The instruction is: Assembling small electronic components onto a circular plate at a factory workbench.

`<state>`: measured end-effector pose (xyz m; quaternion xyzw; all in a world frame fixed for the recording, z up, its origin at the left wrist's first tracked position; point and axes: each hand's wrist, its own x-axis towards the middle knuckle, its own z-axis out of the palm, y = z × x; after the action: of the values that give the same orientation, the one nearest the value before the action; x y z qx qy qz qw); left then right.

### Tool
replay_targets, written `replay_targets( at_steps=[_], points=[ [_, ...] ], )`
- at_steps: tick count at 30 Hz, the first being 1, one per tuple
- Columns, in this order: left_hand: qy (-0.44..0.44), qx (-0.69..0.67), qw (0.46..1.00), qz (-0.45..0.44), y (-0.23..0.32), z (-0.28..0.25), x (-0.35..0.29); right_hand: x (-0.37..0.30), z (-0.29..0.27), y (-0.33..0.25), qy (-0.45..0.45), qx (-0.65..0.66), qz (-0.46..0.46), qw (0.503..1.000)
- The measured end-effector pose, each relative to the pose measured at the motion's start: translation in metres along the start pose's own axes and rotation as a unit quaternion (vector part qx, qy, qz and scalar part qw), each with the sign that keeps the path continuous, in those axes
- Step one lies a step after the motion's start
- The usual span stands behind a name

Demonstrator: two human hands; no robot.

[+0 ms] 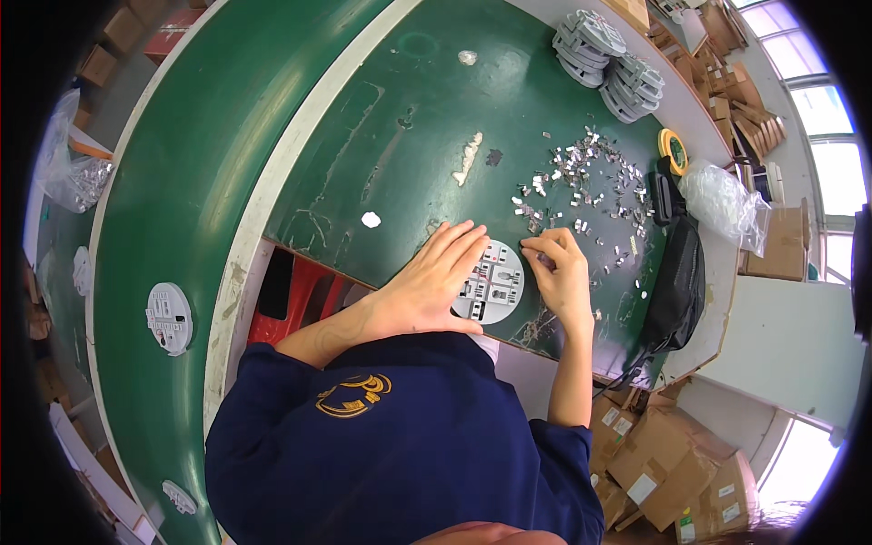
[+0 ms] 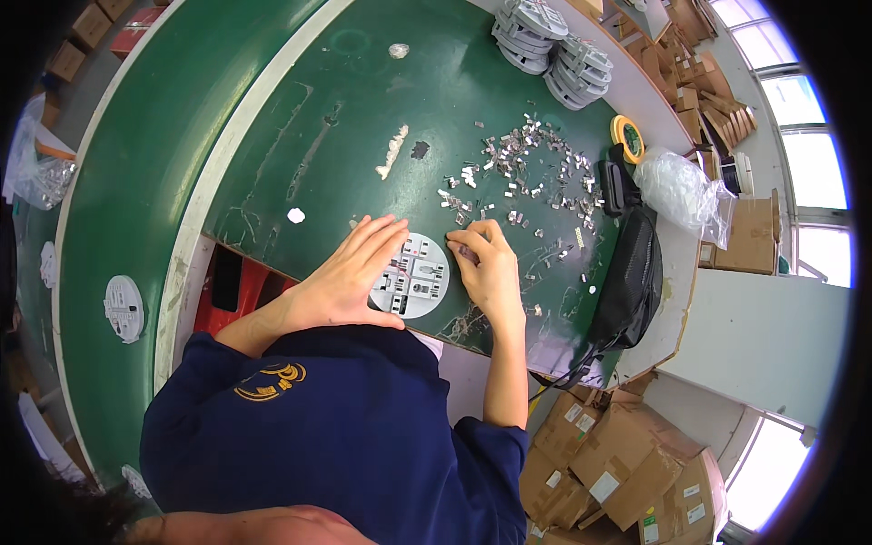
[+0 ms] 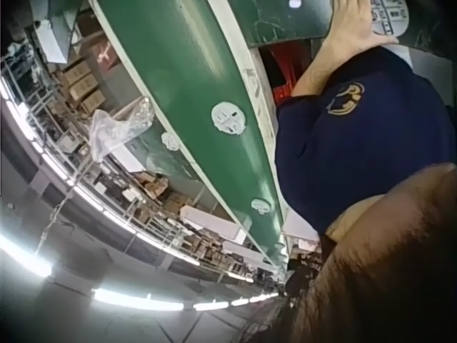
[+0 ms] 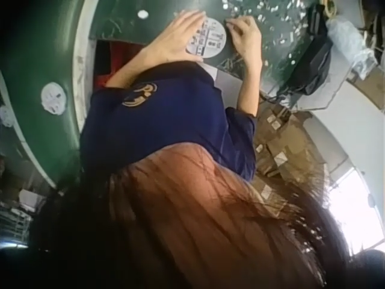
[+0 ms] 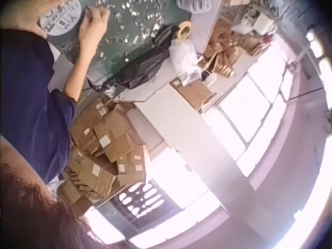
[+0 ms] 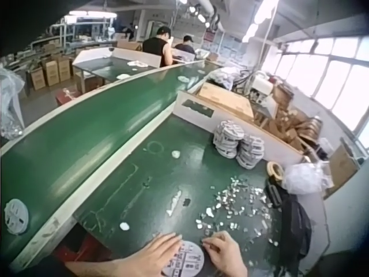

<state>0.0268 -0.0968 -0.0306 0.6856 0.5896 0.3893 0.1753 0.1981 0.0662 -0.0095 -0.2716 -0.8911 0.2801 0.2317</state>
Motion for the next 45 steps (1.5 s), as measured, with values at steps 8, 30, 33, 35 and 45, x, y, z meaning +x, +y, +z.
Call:
replay_targets(
  at_steps=[8,30,33,35,45],
  points=[
    [0.094,-0.05,0.994,0.013,-0.005,0.01,0.0,-0.019,-0.01,-0.036,-0.044,0.166,0.184,0.968],
    [0.133,-0.049,0.99,0.019,-0.004,0.013,0.004,-0.05,0.016,-0.063,0.062,0.139,0.18,0.972],
    [0.138,-0.05,0.989,0.022,-0.004,0.013,0.004,-0.051,0.018,-0.065,0.057,0.147,0.181,0.971],
    [0.14,-0.05,0.989,0.024,-0.004,0.012,0.004,-0.05,0.018,-0.065,0.052,0.134,0.16,0.977],
    [0.153,-0.109,0.982,-0.009,-0.007,0.01,0.002,-0.018,-0.001,-0.06,-0.082,0.017,-0.012,0.996]
  ],
)
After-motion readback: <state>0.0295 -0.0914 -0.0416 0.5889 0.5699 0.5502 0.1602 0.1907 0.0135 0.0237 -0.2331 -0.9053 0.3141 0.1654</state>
